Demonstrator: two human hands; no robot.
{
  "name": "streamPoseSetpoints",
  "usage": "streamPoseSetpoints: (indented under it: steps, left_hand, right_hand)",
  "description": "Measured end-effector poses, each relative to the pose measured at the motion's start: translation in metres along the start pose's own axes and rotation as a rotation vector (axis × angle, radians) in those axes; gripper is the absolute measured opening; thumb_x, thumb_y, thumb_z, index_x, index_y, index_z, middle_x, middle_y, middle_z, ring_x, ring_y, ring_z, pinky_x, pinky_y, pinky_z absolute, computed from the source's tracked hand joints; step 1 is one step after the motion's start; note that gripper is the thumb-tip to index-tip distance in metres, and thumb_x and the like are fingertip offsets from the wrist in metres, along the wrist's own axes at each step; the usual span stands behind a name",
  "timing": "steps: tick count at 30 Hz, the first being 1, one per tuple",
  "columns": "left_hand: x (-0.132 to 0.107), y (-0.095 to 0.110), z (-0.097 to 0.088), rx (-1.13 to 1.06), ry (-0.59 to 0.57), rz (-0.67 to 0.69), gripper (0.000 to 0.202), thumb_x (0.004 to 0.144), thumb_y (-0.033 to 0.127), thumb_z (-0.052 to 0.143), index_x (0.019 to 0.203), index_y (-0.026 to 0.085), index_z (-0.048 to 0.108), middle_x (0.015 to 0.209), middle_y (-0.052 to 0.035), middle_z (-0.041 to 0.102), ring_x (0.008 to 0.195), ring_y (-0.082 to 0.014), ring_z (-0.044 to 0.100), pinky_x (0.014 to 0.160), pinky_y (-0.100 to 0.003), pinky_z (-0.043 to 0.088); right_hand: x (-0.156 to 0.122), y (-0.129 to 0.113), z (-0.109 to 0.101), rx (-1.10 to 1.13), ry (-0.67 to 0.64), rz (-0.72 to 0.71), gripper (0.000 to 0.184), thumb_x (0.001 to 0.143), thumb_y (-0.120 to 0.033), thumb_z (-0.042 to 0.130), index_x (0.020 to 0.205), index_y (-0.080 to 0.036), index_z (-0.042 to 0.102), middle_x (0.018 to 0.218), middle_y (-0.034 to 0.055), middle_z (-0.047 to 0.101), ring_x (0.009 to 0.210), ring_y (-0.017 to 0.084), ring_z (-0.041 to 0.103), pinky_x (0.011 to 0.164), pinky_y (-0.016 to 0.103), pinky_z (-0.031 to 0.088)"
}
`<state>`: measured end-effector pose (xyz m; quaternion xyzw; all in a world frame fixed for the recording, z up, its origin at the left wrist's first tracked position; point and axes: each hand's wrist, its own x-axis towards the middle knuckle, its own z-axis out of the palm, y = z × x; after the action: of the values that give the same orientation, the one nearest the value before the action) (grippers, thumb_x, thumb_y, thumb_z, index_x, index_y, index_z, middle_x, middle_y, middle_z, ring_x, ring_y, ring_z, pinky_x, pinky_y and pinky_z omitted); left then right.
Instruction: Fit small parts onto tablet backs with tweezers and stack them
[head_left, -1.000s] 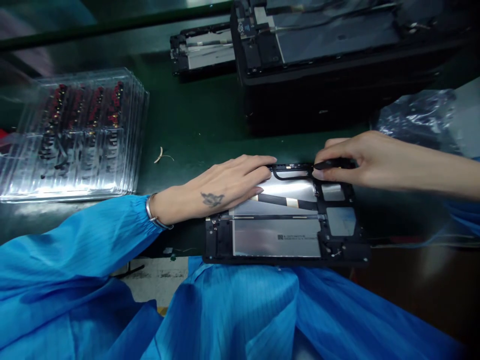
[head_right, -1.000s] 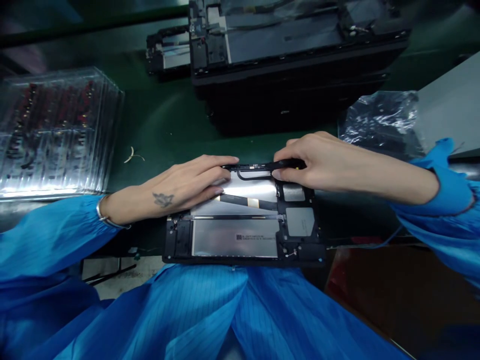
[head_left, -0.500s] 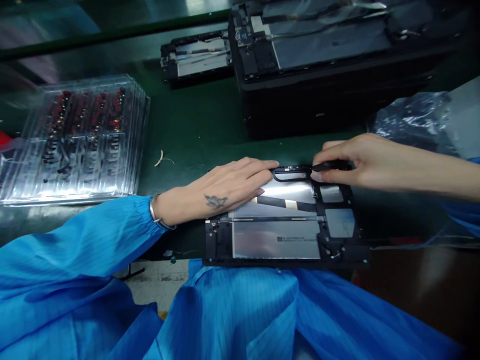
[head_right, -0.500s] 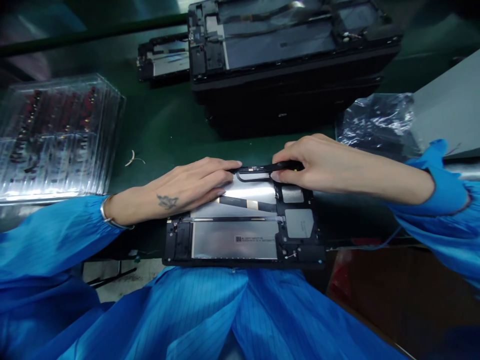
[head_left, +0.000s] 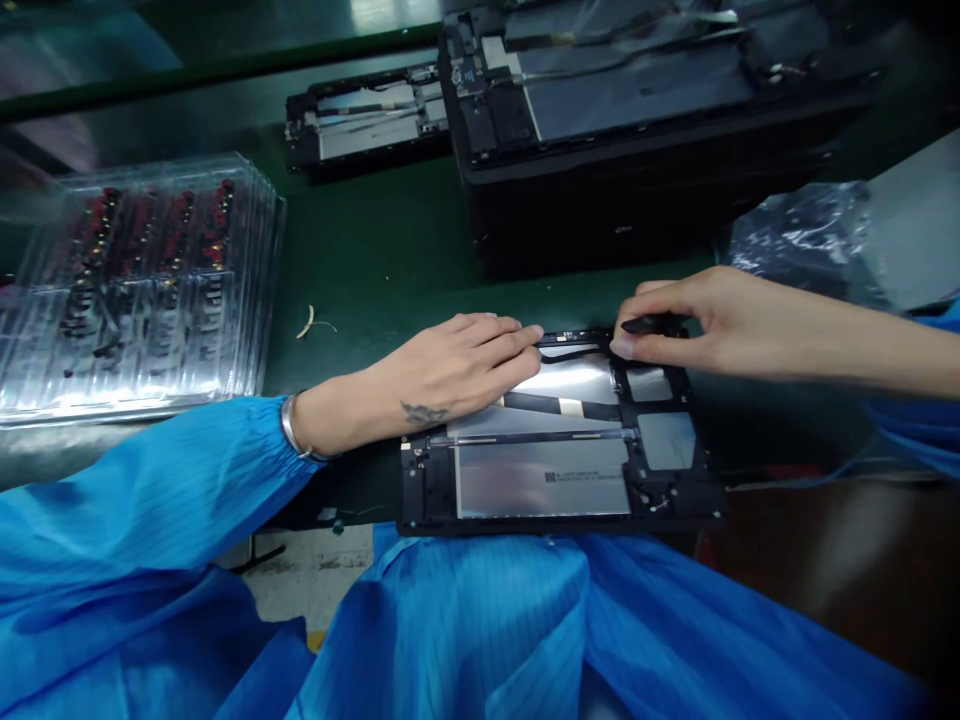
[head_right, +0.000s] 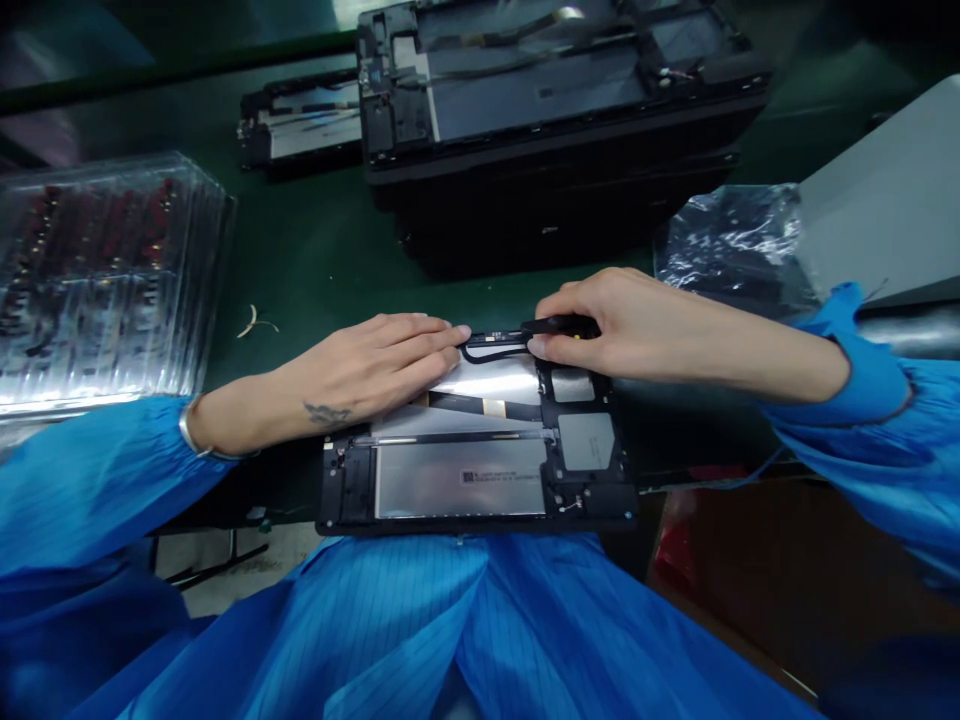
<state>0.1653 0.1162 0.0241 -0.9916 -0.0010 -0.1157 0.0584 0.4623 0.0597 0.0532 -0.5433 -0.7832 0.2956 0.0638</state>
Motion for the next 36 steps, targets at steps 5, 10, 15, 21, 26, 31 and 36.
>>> streamPoseSetpoints:
  steps: [5, 10, 15, 21, 26, 31, 36]
  left_hand:
    - [-0.001, -0.003, -0.001, -0.007, 0.014, 0.012, 0.039, 0.11, 0.02, 0.037, 0.14, 0.002, 0.054, 0.141, -0.0224, 0.064, 0.129, -0.03, 0.064, 0.106, -0.043, 0.057]
    - [-0.003, -0.004, -0.002, -0.013, -0.006, -0.003, 0.041, 0.107, 0.01, 0.036, 0.143, 0.005, 0.055, 0.146, -0.0197, 0.061, 0.132, -0.0296, 0.063, 0.106, -0.044, 0.057]
    - [-0.002, -0.004, -0.001, 0.03, 0.008, 0.022, 0.04, 0.107, 0.009, 0.038, 0.142, 0.005, 0.056, 0.145, -0.02, 0.061, 0.131, -0.0305, 0.064, 0.105, -0.045, 0.058]
    - [-0.001, -0.003, 0.0, 0.092, 0.04, 0.05, 0.038, 0.107, 0.011, 0.04, 0.139, 0.004, 0.059, 0.143, -0.0196, 0.063, 0.127, -0.0307, 0.066, 0.103, -0.044, 0.059]
    - [0.0, -0.003, -0.002, 0.106, 0.023, 0.062, 0.037, 0.107, 0.012, 0.04, 0.137, 0.005, 0.06, 0.142, -0.0209, 0.064, 0.128, -0.031, 0.065, 0.104, -0.045, 0.058]
    - [0.015, 0.002, -0.009, 0.146, -0.04, 0.044, 0.038, 0.106, 0.009, 0.036, 0.136, 0.008, 0.06, 0.128, -0.0205, 0.069, 0.122, -0.03, 0.065, 0.093, -0.04, 0.058]
    - [0.041, 0.008, -0.004, 0.155, -0.075, -0.013, 0.041, 0.104, 0.013, 0.037, 0.139, 0.013, 0.059, 0.107, -0.0168, 0.066, 0.1, -0.0296, 0.064, 0.075, -0.038, 0.05]
  right_hand:
    - [0.001, -0.002, 0.002, -0.044, 0.049, -0.045, 0.039, 0.091, -0.054, 0.054, 0.076, -0.021, 0.067, 0.069, 0.0018, 0.061, 0.06, 0.015, 0.054, 0.057, 0.029, 0.036]
    - [0.001, -0.001, 0.008, -0.161, 0.068, -0.05, 0.037, 0.09, -0.05, 0.05, 0.073, -0.02, 0.064, 0.07, 0.0024, 0.059, 0.06, 0.016, 0.055, 0.058, 0.029, 0.034]
    - [-0.002, 0.0, 0.011, -0.193, 0.091, -0.058, 0.033, 0.091, -0.047, 0.051, 0.076, -0.02, 0.063, 0.074, 0.0027, 0.058, 0.064, 0.017, 0.056, 0.062, 0.03, 0.034]
    - [-0.003, -0.003, 0.011, -0.186, 0.079, -0.056, 0.031, 0.093, -0.044, 0.052, 0.074, -0.021, 0.061, 0.073, 0.002, 0.056, 0.063, 0.016, 0.054, 0.062, 0.03, 0.032]
    - [-0.003, -0.004, 0.013, -0.193, 0.083, -0.072, 0.03, 0.094, -0.042, 0.052, 0.074, -0.021, 0.061, 0.074, 0.0027, 0.056, 0.064, 0.017, 0.054, 0.061, 0.03, 0.033]
    - [0.001, -0.004, 0.012, -0.201, 0.08, -0.081, 0.026, 0.092, -0.037, 0.053, 0.074, -0.021, 0.061, 0.074, 0.0044, 0.06, 0.067, 0.019, 0.057, 0.06, 0.031, 0.034]
    - [-0.033, -0.037, 0.019, -0.178, 0.528, -0.049, 0.016, 0.097, -0.031, 0.057, 0.093, -0.024, 0.072, 0.095, 0.0092, 0.071, 0.089, 0.028, 0.063, 0.076, 0.04, 0.047]
